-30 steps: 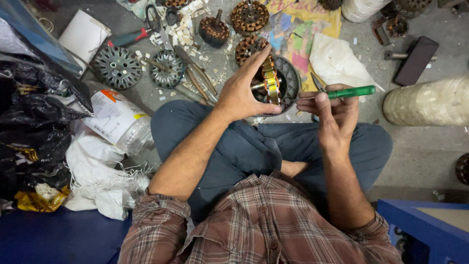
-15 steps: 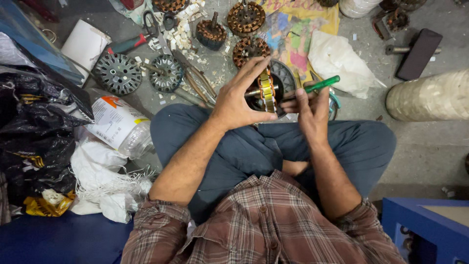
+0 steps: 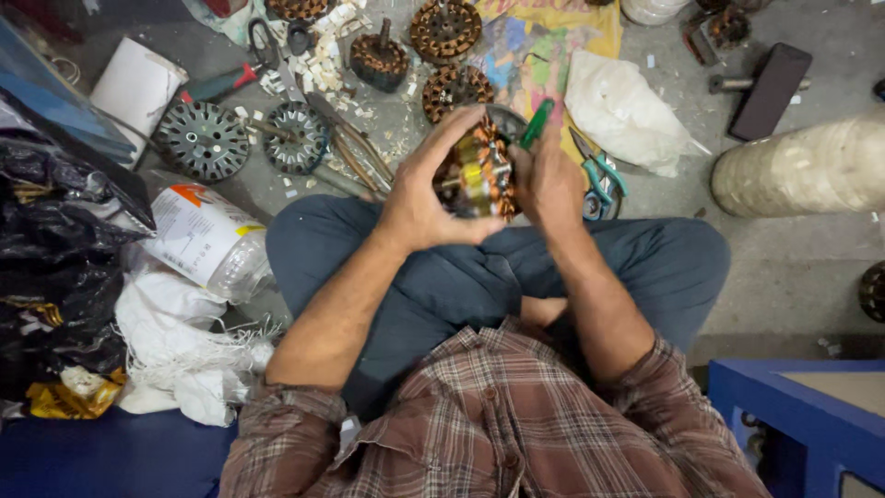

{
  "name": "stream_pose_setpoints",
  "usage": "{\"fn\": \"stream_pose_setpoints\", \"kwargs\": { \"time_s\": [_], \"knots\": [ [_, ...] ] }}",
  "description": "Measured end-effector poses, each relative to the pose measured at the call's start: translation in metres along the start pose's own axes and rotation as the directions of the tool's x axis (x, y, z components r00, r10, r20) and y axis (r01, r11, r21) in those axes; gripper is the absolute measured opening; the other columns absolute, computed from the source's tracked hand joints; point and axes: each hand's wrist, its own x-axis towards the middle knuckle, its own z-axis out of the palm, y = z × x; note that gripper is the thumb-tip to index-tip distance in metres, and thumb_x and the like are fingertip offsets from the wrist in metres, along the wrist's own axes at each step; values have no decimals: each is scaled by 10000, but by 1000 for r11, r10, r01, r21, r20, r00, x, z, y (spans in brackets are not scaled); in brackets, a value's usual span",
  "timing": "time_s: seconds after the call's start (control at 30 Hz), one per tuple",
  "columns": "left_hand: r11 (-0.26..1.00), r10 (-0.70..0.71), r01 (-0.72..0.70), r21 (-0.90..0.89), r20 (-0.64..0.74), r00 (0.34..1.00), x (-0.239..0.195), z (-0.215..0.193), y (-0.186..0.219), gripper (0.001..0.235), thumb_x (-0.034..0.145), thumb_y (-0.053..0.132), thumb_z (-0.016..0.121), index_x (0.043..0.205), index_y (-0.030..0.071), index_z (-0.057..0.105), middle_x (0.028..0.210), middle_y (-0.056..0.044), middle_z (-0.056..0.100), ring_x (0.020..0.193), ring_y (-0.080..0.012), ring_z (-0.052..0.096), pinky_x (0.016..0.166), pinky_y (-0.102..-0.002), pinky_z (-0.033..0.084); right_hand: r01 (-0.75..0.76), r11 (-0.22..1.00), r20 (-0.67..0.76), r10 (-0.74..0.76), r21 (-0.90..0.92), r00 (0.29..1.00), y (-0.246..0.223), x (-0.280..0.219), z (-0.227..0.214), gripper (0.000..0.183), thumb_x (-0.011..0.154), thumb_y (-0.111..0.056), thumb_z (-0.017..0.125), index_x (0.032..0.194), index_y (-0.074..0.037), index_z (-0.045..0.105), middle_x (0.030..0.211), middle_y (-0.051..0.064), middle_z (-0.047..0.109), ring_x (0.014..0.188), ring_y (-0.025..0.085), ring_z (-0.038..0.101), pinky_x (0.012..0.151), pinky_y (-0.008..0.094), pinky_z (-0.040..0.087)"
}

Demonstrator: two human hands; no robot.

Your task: The person scrapes insulation from wires on electric motor stators using a small hand tool. They handle the motor parts and wires one at a time while sitting on a workshop floor surrounded by several stators and tools.

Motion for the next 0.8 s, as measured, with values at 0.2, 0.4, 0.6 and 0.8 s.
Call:
{"fn": "stream_pose_setpoints", "kwargs": {
  "time_s": [0.2,0.4,0.6,0.8],
  "knots": [
    [999,-45,46,12,-69,997,2,5,4,1121,640,303,1006,1585,183,414,1662,-97,399,1515,-311,505,1208,-397,537,-27,976,7,26,216,1000,17,26,-11,319,1060,-180,715,1152,-20,454,810,166,707,684,340,685,604,464,529],
    [987,-76,89,133,-100,992,-4,-1,-6,1140,618,316,1020,1581,220,419,1648,-71,400,1499,-299,497,1163,-399,534,-319,685,182,267,655,946,-13,13,-15,237,1088,-102,610,1141,-19,395,832,101,744,537,126,641,409,264,468],
    [988,-89,98,119,-72,993,-1,3,-9,1163,569,334,1029,1554,191,427,1617,-90,402,1463,-313,499,1158,-406,504,-92,816,-83,168,571,982,-12,0,-14,252,1118,-120,639,1257,14,478,970,139,728,787,153,683,633,288,530],
    [993,-73,76,91,-31,997,-1,9,-9,1139,590,299,1018,1564,192,436,1625,-75,419,1473,-299,515,1194,-403,498,-448,453,250,432,771,867,7,-4,0,328,1063,-258,579,1326,-65,549,1069,16,694,884,102,655,663,261,560]
  ]
}}
